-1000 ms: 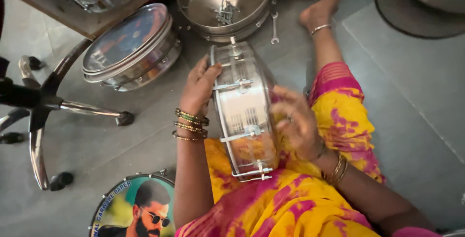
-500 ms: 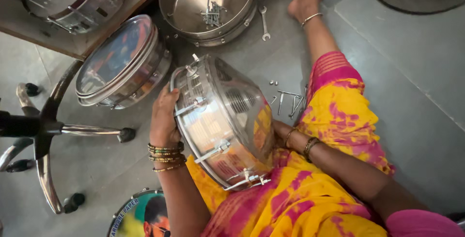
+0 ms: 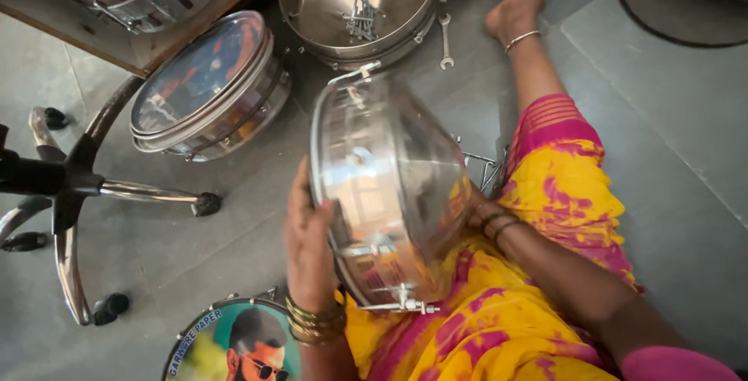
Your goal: The person tightens screws on a metal drum rim using a small wrench, then rotates the drum and fits a decorative panel onto it.
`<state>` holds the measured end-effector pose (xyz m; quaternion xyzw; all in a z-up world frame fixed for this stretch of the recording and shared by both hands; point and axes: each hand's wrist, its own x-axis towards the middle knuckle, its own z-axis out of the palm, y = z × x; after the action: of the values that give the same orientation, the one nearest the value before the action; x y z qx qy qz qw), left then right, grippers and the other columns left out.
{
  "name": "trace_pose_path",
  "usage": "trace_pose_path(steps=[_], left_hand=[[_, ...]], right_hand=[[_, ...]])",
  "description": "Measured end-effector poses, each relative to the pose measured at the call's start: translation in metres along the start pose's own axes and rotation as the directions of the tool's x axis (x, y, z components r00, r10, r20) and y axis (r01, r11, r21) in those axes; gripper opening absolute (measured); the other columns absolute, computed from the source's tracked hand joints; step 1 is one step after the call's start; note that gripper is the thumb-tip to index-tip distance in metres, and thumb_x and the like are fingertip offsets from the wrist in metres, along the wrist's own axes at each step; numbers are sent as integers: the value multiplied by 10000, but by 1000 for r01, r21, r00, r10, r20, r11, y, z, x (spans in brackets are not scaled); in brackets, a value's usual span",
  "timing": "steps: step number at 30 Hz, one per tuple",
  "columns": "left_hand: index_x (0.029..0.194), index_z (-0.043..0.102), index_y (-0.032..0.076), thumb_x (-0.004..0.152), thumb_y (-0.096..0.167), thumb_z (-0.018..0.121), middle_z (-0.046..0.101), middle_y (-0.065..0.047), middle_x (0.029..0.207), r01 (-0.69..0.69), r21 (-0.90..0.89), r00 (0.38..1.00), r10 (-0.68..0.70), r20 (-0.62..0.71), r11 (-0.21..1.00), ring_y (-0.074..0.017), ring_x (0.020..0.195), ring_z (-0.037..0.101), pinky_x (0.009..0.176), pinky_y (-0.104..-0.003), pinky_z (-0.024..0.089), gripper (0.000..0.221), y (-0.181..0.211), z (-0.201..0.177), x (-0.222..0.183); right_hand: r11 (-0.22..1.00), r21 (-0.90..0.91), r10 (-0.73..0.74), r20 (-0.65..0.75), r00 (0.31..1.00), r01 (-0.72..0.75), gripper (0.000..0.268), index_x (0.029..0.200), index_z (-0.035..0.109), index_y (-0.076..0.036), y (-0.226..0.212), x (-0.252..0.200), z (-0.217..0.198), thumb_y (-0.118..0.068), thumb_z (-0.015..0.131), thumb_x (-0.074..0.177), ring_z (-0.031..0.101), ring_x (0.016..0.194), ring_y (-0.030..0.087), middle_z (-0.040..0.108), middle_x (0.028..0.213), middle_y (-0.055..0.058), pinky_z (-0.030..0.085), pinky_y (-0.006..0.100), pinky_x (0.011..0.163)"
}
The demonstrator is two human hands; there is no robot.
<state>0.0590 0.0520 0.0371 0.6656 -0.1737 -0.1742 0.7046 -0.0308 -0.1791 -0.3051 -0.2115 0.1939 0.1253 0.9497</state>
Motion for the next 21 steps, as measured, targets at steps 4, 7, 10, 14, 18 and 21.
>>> trace_pose_path(steps=[4, 7, 10, 14, 18, 21], left_hand=[[1564, 326, -59, 972, 44, 496, 463, -185, 1559, -24, -35, 1000, 24, 7, 999, -239, 1426, 459, 1187, -354, 338, 624, -4, 21, -32], [1589, 292, -60, 998, 19, 470, 440, -200, 1583, -62, -52, 998, 62, 9, 997, -243, 1451, 446, 1210, -356, 325, 622, -12, 26, -43], [1600, 268, -20, 1009, 26, 443, 467, -196, 1540, -27, -39, 999, 26, -24, 999, -214, 1299, 543, 1004, -318, 454, 618, -17, 27, -45], [1635, 275, 40, 1020, 63, 460, 540, -201, 1225, 104, -15, 986, -105, -129, 994, -131, 868, 604, 592, -247, 588, 642, -18, 27, -42], [1692, 267, 35, 1073, 94, 446, 575, -219, 1120, 105, 30, 980, -99, -170, 994, -150, 788, 562, 602, -254, 537, 647, -17, 24, -37], [1615, 264, -70, 1099, 77, 419, 462, -165, 1550, -126, 163, 981, 148, -127, 979, -177, 1353, 522, 1139, -292, 425, 558, -18, 22, -29]], right_hand=[[1000, -6, -14, 1, 1000, 14, 435, 1108, 680, -39, -10, 2, 3, -440, 519, 1062, 686, 790, 224, 713, 931, 87, 578, 379, 699], [999, -21, -26, -1, 1000, 26, 418, 1114, 684, -40, -14, 8, 2, -421, 522, 1054, 681, 802, 214, 714, 942, 78, 572, 374, 711], [996, -32, -82, -30, 996, 81, 403, 1120, 689, -42, -15, 19, 4, -402, 525, 1046, 676, 815, 204, 715, 954, 69, 566, 369, 722], [979, -48, -204, -82, 976, 201, 384, 1127, 694, -44, -18, 39, 6, -377, 528, 1035, 669, 832, 190, 716, 969, 56, 558, 362, 738], [959, -181, -252, -180, 951, 220, 367, 1135, 700, -46, -23, 42, -2, -352, 532, 1024, 662, 849, 176, 718, 985, 44, 550, 355, 753], [825, -562, -157, -322, 933, -55, 347, 1107, 714, -7, -46, 38, -5, -314, 567, 1038, 643, 819, 178, 711, 951, 47, 544, 362, 709]])
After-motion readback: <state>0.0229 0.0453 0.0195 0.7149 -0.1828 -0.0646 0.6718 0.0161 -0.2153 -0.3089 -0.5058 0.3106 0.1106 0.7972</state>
